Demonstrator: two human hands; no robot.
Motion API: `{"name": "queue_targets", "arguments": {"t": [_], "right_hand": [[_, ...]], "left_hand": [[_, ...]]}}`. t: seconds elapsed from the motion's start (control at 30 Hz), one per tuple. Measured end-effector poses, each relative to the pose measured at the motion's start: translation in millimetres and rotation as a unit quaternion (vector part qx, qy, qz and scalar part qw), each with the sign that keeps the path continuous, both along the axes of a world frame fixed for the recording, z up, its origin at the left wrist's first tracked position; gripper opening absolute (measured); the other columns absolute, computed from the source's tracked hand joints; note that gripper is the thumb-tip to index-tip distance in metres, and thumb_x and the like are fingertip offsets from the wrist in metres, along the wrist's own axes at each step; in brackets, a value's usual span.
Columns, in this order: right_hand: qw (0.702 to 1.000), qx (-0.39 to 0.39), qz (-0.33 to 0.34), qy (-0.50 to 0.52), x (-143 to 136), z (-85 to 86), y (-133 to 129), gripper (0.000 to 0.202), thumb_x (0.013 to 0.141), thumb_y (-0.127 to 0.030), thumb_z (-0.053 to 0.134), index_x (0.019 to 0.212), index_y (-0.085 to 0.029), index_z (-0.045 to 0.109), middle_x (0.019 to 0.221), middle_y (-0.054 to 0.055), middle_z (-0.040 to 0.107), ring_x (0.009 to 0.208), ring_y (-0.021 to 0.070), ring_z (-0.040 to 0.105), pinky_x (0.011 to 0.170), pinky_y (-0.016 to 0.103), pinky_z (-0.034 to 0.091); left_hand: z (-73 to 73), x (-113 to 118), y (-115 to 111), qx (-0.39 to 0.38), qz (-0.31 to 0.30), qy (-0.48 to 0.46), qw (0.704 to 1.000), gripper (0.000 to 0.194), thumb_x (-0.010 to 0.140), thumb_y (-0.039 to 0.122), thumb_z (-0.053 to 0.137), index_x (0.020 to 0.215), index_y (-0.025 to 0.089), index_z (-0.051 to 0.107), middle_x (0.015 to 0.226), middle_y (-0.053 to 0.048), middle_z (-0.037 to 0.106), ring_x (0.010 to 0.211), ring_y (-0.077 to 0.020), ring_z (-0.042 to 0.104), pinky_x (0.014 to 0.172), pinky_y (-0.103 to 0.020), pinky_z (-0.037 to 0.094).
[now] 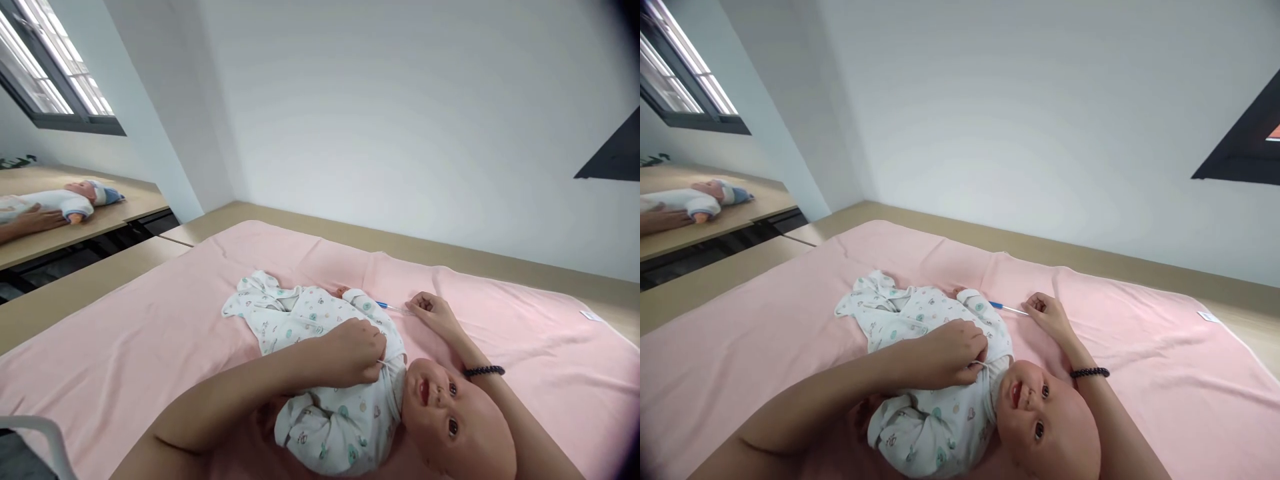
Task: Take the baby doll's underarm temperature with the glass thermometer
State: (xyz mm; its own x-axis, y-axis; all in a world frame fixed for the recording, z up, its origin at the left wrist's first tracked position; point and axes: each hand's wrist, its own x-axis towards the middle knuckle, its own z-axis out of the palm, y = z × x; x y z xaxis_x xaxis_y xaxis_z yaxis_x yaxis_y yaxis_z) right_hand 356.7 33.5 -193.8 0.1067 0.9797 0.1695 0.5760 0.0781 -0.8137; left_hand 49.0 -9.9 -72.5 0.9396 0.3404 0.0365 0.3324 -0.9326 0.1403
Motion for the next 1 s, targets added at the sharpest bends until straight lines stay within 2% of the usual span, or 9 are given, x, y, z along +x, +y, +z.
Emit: {"name": "queue_targets", "arguments": {"t": [0.13, 0.27, 0.4, 0.53, 0.6, 0.8, 0.9, 1.0], "right_hand": [[1.0, -0.001, 0.003, -0.006, 1, 0.5, -1, 0.041, 0.082, -0.059, 0.068, 0.075, -0.019, 0.061, 0.064, 0.002, 0.058, 0.059, 0.0158, 0.047, 0.056, 0.031, 0.035], [1.0, -0.004, 0.005, -0.005, 3, -0.8, -1, 0.042, 0.083, -0.06, 0.068, 0.076, -0.019, 0.062, 0.065, 0.002, 0.059, 0.06, 0.0159, 0.048, 0.056, 0.03, 0.036], [1.0, -0.008, 0.012, -0.004, 4, 0.5, -2, 0.043, 0.083, -0.061, 0.068, 0.076, -0.019, 0.062, 0.071, 0.004, 0.063, 0.066, 0.0175, 0.052, 0.059, 0.031, 0.039], [1.0, -0.005, 0.008, -0.005, 3, 4.3, -4, 0.043, 0.083, -0.06, 0.069, 0.075, -0.018, 0.062, 0.073, 0.005, 0.063, 0.068, 0.0179, 0.051, 0.061, 0.032, 0.04], [1.0, -0.005, 0.006, -0.004, 2, 5.2, -5, 0.044, 0.083, -0.061, 0.069, 0.076, -0.018, 0.063, 0.075, 0.005, 0.064, 0.068, 0.0179, 0.051, 0.061, 0.032, 0.04], [1.0, -0.017, 0.008, -0.008, 1, 5.4, -5, 0.047, 0.083, -0.065, 0.067, 0.08, -0.017, 0.066, 0.081, 0.008, 0.069, 0.073, 0.0203, 0.057, 0.064, 0.033, 0.042], [0.999, -0.037, 0.034, -0.015, 2, 20.9, -7, 0.048, 0.083, -0.065, 0.067, 0.082, -0.017, 0.067, 0.085, 0.01, 0.071, 0.078, 0.0227, 0.061, 0.069, 0.035, 0.046], [0.994, -0.064, 0.081, -0.029, -4, 58.2, -19, 0.043, 0.085, -0.061, 0.07, 0.088, -0.019, 0.071, 0.087, 0.008, 0.072, 0.08, 0.0221, 0.063, 0.074, 0.036, 0.049]], "left_hand": [[-9.3, 1, -2, 0.08, -0.016, 0.011, 0.997, 0.009, 0.091, 0.024, 0.057, 0.091, 0.016, 0.061, 0.093, -0.011, 0.067, 0.084, -0.0256, 0.061, 0.076, -0.038, 0.05], [-15.4, -1, -3, 0.117, -0.018, -0.046, 0.992, 0.005, 0.09, 0.022, 0.06, 0.089, 0.017, 0.061, 0.091, -0.011, 0.067, 0.082, -0.0261, 0.062, 0.073, -0.038, 0.048], [-16.1, -3, -1, 0.115, -0.017, -0.075, 0.99, 0.004, 0.087, 0.019, 0.066, 0.086, 0.018, 0.063, 0.086, -0.009, 0.067, 0.078, -0.0248, 0.063, 0.072, -0.035, 0.047], [-15.7, -4, 5, 0.052, -0.026, -0.072, 0.996, 0.007, 0.093, 0.023, 0.062, 0.087, 0.02, 0.065, 0.088, -0.008, 0.07, 0.08, -0.0242, 0.064, 0.072, -0.035, 0.048], [-15.3, -4, 6, 0.036, -0.025, -0.055, 0.998, 0.003, 0.09, 0.021, 0.064, 0.089, 0.022, 0.067, 0.091, -0.006, 0.07, 0.084, -0.025, 0.065, 0.074, -0.036, 0.048], [-10.3, -3, -5, 0.129, -0.019, 0.019, 0.991, 0.018, 0.078, 0.006, 0.061, 0.09, 0.018, 0.065, 0.094, -0.009, 0.067, 0.083, -0.025, 0.062, 0.068, -0.036, 0.045], [-15.3, -1, -8, 0.181, -0.026, -0.001, 0.983, 0.016, 0.082, 0.005, 0.057, 0.09, 0.017, 0.065, 0.09, -0.012, 0.065, 0.082, -0.0245, 0.06, 0.064, -0.036, 0.043], [-25.9, 5, -5, 0.245, -0.041, -0.049, 0.967, 0.016, 0.091, 0.008, 0.048, 0.086, 0.013, 0.063, 0.083, -0.012, 0.062, 0.077, -0.0234, 0.057, 0.062, -0.037, 0.042]]}}
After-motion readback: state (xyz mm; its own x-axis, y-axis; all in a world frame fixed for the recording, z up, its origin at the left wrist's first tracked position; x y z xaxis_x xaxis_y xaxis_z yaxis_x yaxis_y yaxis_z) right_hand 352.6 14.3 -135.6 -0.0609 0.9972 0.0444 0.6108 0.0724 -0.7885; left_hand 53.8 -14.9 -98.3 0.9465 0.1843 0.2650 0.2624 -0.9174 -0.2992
